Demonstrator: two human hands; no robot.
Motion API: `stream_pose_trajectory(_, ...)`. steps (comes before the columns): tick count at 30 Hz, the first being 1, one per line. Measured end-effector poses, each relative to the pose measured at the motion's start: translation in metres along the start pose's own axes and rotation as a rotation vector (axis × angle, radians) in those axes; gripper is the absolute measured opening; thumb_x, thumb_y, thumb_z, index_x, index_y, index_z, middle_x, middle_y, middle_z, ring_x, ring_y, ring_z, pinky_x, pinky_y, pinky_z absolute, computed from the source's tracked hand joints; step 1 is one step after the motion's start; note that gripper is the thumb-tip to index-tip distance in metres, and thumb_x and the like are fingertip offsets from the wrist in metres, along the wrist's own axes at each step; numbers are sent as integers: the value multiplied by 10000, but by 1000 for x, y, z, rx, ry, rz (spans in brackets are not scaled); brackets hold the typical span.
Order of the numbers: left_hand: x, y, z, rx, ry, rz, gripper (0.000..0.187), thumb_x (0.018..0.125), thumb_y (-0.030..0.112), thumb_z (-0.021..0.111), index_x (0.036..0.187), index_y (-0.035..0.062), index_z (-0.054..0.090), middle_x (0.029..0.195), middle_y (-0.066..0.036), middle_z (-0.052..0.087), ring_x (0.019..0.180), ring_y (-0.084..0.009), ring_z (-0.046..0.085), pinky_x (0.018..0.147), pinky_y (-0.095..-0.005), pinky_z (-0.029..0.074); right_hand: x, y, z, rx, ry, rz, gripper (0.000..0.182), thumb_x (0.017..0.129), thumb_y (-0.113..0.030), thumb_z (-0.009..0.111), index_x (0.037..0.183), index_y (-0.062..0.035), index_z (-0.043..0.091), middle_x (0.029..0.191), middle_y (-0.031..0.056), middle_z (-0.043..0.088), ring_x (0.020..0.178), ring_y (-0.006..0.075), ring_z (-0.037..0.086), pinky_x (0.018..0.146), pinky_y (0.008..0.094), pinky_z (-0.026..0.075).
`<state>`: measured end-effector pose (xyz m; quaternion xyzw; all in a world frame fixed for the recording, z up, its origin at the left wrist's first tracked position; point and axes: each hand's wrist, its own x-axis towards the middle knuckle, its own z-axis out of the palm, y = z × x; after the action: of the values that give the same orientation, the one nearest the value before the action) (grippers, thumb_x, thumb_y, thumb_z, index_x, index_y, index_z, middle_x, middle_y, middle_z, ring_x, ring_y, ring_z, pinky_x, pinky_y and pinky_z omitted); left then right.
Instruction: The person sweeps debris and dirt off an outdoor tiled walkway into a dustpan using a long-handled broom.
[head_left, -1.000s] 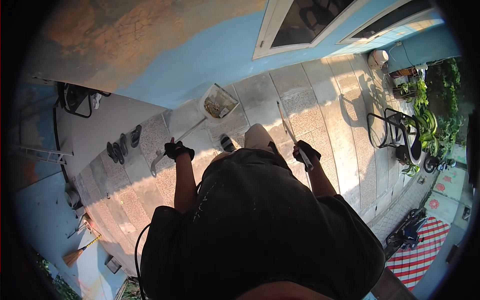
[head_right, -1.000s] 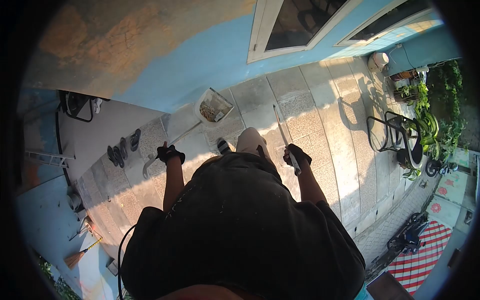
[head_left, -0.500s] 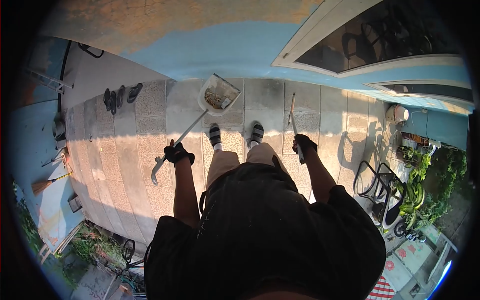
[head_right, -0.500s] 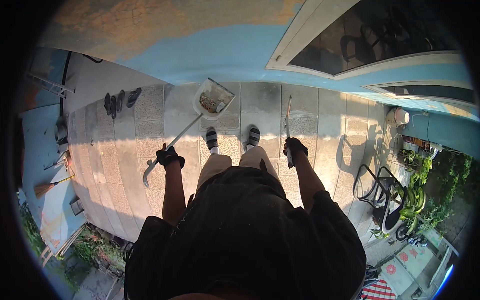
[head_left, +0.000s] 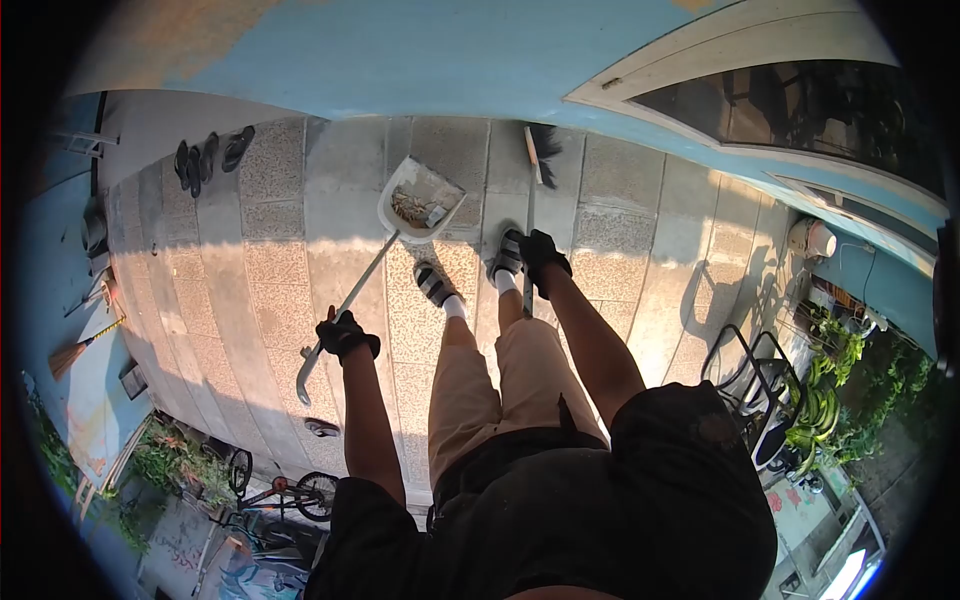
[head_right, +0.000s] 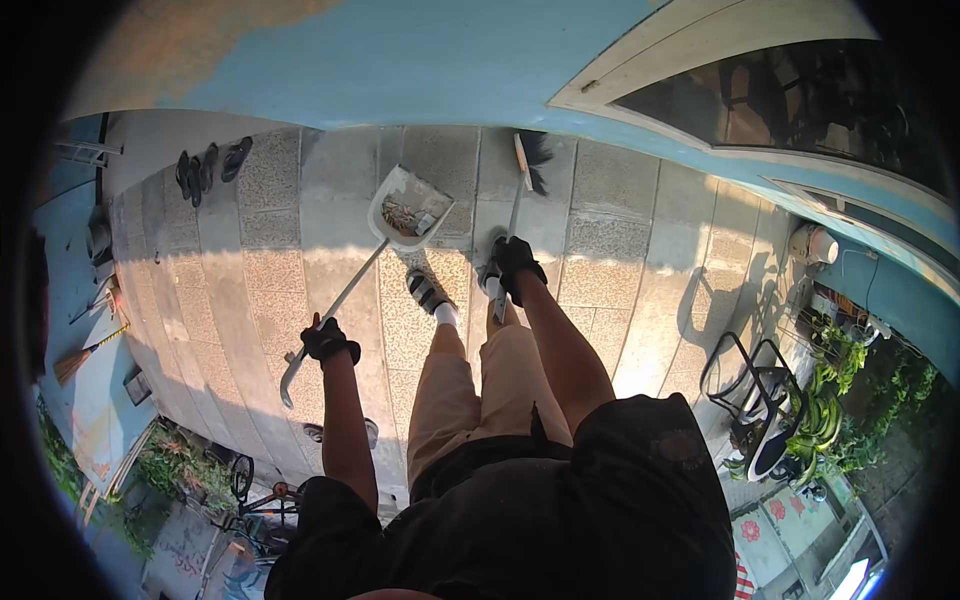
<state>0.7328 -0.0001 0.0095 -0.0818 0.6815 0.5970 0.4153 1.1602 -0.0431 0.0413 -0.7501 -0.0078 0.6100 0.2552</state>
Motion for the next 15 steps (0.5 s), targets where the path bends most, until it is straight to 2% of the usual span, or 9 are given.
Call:
stream_pose_trajectory(4, 6, -17, 26, 271, 243, 77, 378, 845, 255, 406, 845, 63, 731, 664, -46, 515, 550, -152, 405, 499, -286, 334, -23, 28, 10, -11, -63, 12, 50, 850, -169, 485, 870, -123, 481, 678, 18, 448, 558, 128, 434, 500, 290, 382)
stream_pose_trajectory(5, 2, -22, 30, 516, 265, 152, 399, 853, 259, 381, 862, 63, 730, 682, -45, 530, 565, -161, 428, 508, -298, 349, -24, 38, 4, -18, -135, 34, 129, 853, -145, 488, 976, -114, 506, 682, 5, 450, 554, 109, 431, 496, 270, 384)
stream_pose_trajectory(6, -3, -21, 37, 400, 245, 132, 394, 833, 256, 401, 890, 18, 710, 662, -31, 483, 559, -150, 396, 503, -289, 330, -27, 47, 0, -25, -204, 60, 231, 855, -122, 491, 1082, -104, 530, 685, -8, 451, 549, 89, 427, 491, 251, 386)
stream_pose_trajectory(7, 0, -24, 38, 284, 224, 115, 403, 812, 253, 421, 918, -28, 689, 642, -16, 435, 554, -140, 365, 498, -279, 311, -37, 48, -1, -36, -204, 73, 231, 855, -122, 491, 1082, -104, 530, 685, -8, 451, 549, 89, 427, 491, 251, 386)
stream_pose_trajectory(9, 19, -33, 35, 205, 170, 159, 384, 824, 219, 401, 891, -36, 681, 652, -14, 470, 532, -140, 340, 468, -263, 276, -59, 46, -4, -57, -174, 63, 462, 853, -83, 489, 1314, -93, 450, 689, -16, 458, 528, 76, 424, 478, 233, 383)
stream_pose_trajectory(10, 25, -33, 33, 198, 156, 136, 386, 827, 221, 400, 889, -35, 682, 652, -14, 467, 534, -141, 343, 473, -262, 281, -64, 49, -3, -121, -149, 69, 569, 845, -66, 488, 1399, -79, 358, 674, -4, 462, 502, 89, 436, 450, 249, 393)
stream_pose_trajectory(13, 29, -32, 33, 222, 155, 126, 393, 835, 226, 393, 881, -29, 689, 660, -17, 466, 541, -145, 356, 492, -263, 304, -77, 63, 1, -213, -20, 21, 560, 844, -66, 487, 1392, -75, 368, 656, 1, 463, 491, 100, 447, 436, 272, 406)
stream_pose_trajectory(14, 25, -30, 39, 235, 206, 117, 394, 836, 226, 391, 879, -24, 692, 653, -15, 460, 543, -145, 359, 497, -263, 310, -73, 74, 1, -124, 1, 3, 571, 842, -71, 498, 1397, -86, 364, 642, 3, 460, 477, 112, 456, 426, 292, 419)
stream_pose_trajectory(15, 21, -29, 42, 246, 254, 106, 394, 836, 225, 389, 877, -20, 696, 646, -12, 455, 544, -146, 362, 502, -264, 316, -77, 62, 8, -90, 7, 13, 560, 852, -84, 498, 1396, -113, 368, 636, -6, 446, 469, 100, 438, 427, 270, 406)
